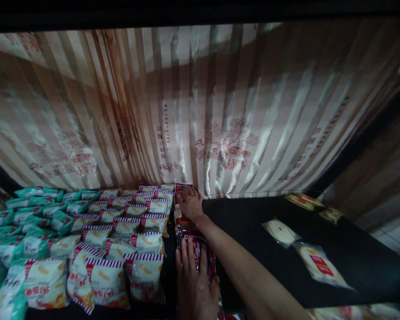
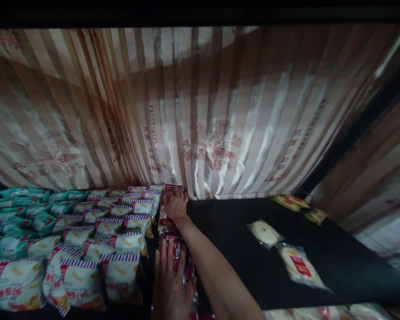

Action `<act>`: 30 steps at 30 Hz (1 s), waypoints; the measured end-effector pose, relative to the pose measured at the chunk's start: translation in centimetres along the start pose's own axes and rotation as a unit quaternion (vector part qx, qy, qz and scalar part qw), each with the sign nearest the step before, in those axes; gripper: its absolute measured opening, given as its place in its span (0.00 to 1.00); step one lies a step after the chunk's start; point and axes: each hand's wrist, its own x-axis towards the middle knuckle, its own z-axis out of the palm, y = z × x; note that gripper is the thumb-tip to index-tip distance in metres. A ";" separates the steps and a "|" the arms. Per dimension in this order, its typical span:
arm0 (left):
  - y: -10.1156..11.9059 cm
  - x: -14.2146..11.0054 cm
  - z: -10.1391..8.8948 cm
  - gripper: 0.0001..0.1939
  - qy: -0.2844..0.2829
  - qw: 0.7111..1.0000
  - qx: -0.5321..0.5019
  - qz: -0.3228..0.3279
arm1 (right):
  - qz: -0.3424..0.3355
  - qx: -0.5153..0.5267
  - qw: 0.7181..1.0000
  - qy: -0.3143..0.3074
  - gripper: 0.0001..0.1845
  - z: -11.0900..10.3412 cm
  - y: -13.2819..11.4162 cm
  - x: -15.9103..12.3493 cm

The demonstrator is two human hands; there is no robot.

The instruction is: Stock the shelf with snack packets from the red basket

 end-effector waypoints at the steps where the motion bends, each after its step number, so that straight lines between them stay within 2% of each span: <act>1: 0.0 0.1 -0.2 0.34 0.003 1.000 0.001 0.005 | 0.008 0.009 1.000 0.008 0.19 -0.4 0.3 -0.1; 8: -0.2 0.5 -1.3 0.34 0.015 0.999 0.023 0.038 | 0.049 0.082 0.995 0.031 0.21 -2.3 3.9 -1.9; 14: 0.2 0.2 -2.1 0.32 0.049 0.996 0.054 0.051 | 0.073 0.160 0.983 0.057 0.23 -3.1 7.2 -6.0; 20: 0.6 -1.3 -3.0 0.30 0.035 0.994 0.080 0.059 | 0.138 0.210 0.967 0.050 0.27 -4.2 8.2 -12.2; 25: 0.4 -2.5 -4.4 0.31 -0.008 0.996 0.080 0.047 | 0.207 0.308 0.927 0.051 0.30 -3.8 8.8 -17.4; 30: -0.3 -4.2 -4.8 0.29 -0.024 0.996 0.080 0.037 | 0.229 0.347 0.909 -0.001 0.26 -2.8 8.9 -20.0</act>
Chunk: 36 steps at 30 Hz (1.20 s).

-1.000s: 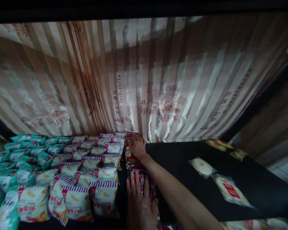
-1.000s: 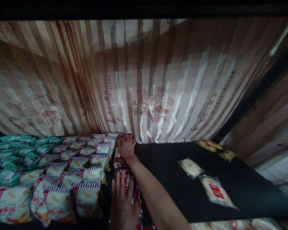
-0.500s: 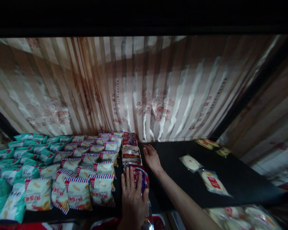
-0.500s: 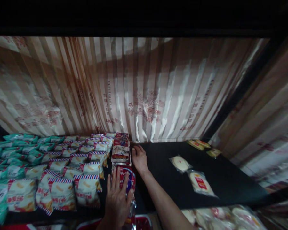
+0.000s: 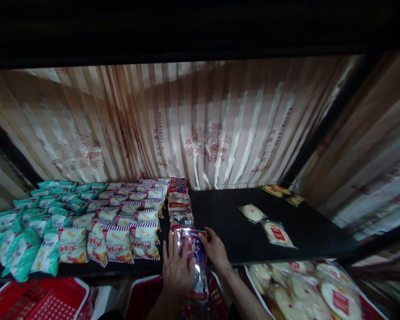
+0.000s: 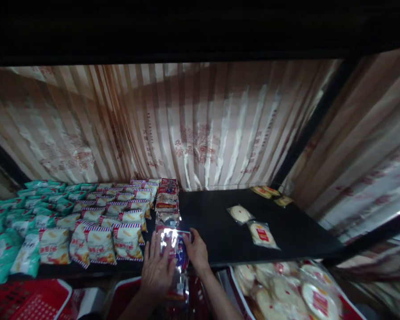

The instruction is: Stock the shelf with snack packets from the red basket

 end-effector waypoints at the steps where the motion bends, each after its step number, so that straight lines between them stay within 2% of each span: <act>1: -0.1 -0.3 0.1 0.28 -0.004 1.000 0.001 -0.004 | 0.010 0.006 1.000 -0.007 0.24 0.2 0.1 -0.2; 7: -1.1 -0.7 0.8 0.28 -0.008 1.000 0.005 -0.001 | 0.069 0.123 0.990 -0.020 0.15 1.1 0.6 -0.3; 10: -1.6 -0.4 0.4 0.27 0.000 1.000 -0.007 -0.009 | 0.063 0.136 0.989 -0.005 0.17 0.4 0.8 -0.9; 13: -2.3 -0.8 -1.2 0.24 -0.005 0.999 -0.036 -0.005 | 0.063 0.158 0.985 0.008 0.23 -1.0 0.8 -2.5; 14: -2.5 -1.3 -1.9 0.22 -0.009 0.999 -0.051 0.002 | 0.063 0.167 0.984 0.020 0.25 -1.4 0.7 -3.3; 17: -3.1 -4.1 -3.6 0.19 -0.036 0.992 -0.117 0.038 | 0.070 0.167 0.984 0.003 0.28 -2.7 1.1 -6.4; 20: -3.0 -8.9 -3.9 0.19 -0.117 0.978 -0.170 0.033 | 0.110 0.156 0.980 -0.060 0.26 -3.1 2.1 -9.9; 24: -1.6 -15.1 -1.9 0.26 -0.326 0.929 -0.169 -0.042 | 0.164 0.147 0.967 -0.127 0.24 -2.7 3.9 -13.8; 25: -1.0 -16.2 -1.2 0.29 -0.380 0.906 -0.183 -0.034 | 0.176 0.149 0.965 -0.125 0.24 -2.6 4.2 -14.4; 27: 0.3 -17.5 0.2 0.29 -0.441 0.875 -0.195 -0.041 | 0.192 0.162 0.962 -0.105 0.25 -2.6 4.5 -15.2; 28: 1.0 -17.8 0.9 0.30 -0.452 0.870 -0.192 -0.052 | 0.196 0.172 0.961 -0.095 0.26 -2.7 4.5 -15.4; 32: 4.7 -17.1 3.4 0.34 -0.443 0.878 -0.153 -0.096 | 0.197 0.192 0.959 -0.070 0.26 -3.1 4.0 -15.7; 36: 7.8 -15.6 5.4 0.24 -0.437 0.876 -0.157 -0.131 | 0.195 0.192 0.960 -0.065 0.28 -3.3 3.8 -15.8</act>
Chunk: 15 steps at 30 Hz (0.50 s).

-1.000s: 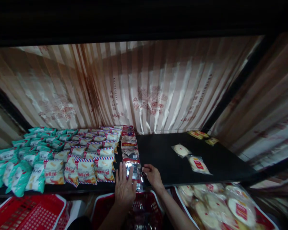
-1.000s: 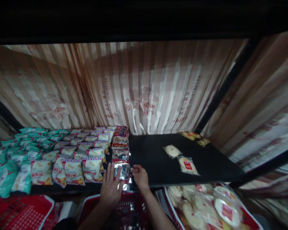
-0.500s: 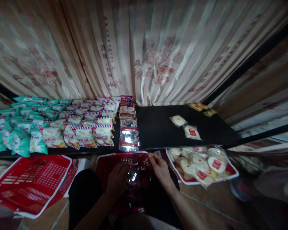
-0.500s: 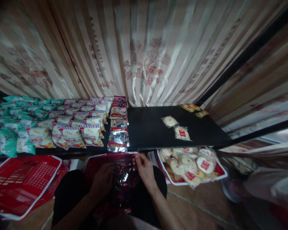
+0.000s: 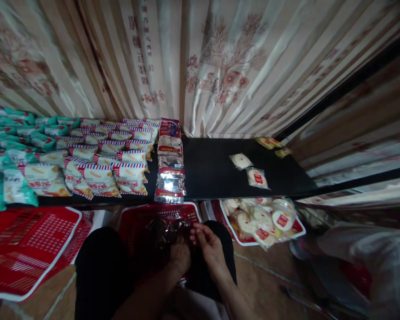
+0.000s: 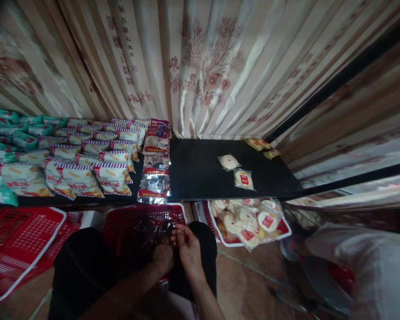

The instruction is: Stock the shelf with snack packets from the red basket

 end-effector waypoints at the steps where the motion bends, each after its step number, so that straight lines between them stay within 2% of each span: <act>1: 0.4 0.4 0.1 0.22 0.001 1.000 -0.009 -0.004 | 0.001 0.000 1.000 0.000 0.28 0.0 0.0 0.0; 4: 0.7 0.8 -0.6 0.20 0.010 1.000 -0.023 -0.005 | 0.007 0.004 1.000 -0.004 0.27 0.0 -0.1 0.2; 6: 0.2 0.4 -1.9 0.20 0.017 0.999 -0.029 0.013 | 0.011 0.014 1.000 -0.008 0.27 -0.1 -0.2 0.4; 9: -1.1 -0.9 -4.9 0.18 0.015 0.995 -0.053 0.080 | 0.007 0.033 0.999 -0.011 0.27 -0.2 -0.2 0.9; 12: -2.2 -2.6 -8.5 0.12 -0.033 0.994 -0.034 0.098 | -0.010 0.036 0.999 -0.013 0.26 0.0 -0.2 1.1; 15: -2.8 -4.2 -11.9 0.11 -0.033 0.991 -0.070 0.112 | -0.034 0.025 0.999 -0.009 0.27 0.3 -0.6 0.6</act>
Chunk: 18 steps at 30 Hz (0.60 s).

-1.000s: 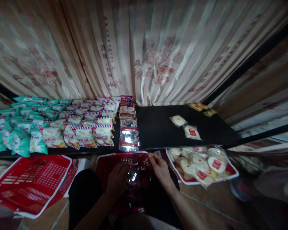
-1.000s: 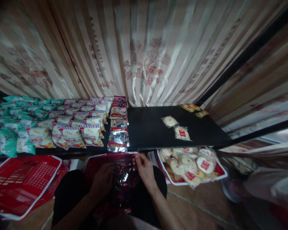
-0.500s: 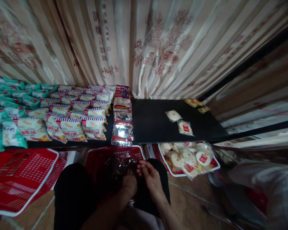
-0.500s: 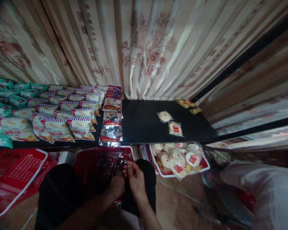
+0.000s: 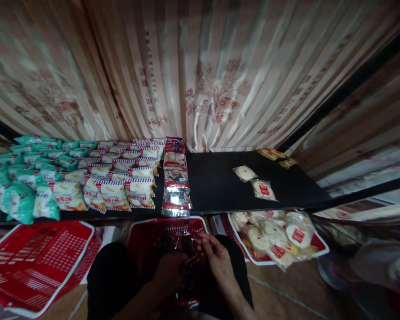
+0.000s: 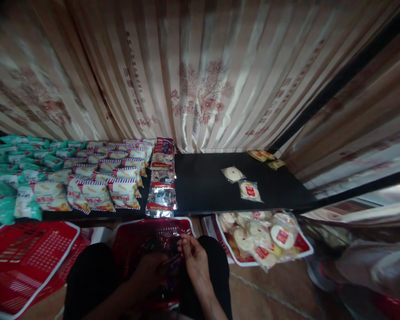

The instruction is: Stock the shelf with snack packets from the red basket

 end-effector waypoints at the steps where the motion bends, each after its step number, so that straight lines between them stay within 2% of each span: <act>1: 0.2 -0.6 -1.0 0.10 0.006 1.000 -0.022 0.012 | -0.008 -0.008 1.000 0.000 0.27 0.1 -0.3 -0.4; 5: 1.4 -2.3 -4.7 0.12 0.048 0.994 -0.088 0.041 | -0.020 -0.047 0.998 -0.035 0.27 0.6 -1.8 -2.4; 9: 3.2 -2.7 -7.5 0.17 0.061 0.978 -0.194 0.035 | 0.026 0.029 0.996 -0.075 0.36 0.8 -2.3 -4.0; 12: 4.0 -1.8 -8.9 0.18 0.117 0.955 -0.271 0.014 | 0.037 0.038 0.991 -0.120 0.35 1.2 -2.5 -4.9; 15: 4.2 -0.4 -9.9 0.18 0.186 0.938 -0.292 0.006 | -0.011 0.022 0.980 -0.195 0.28 2.1 -2.8 -5.5; 18: 4.3 0.7 -10.5 0.18 0.210 0.932 -0.294 -0.018 | -0.035 0.043 0.980 -0.193 0.26 3.3 -3.1 -5.6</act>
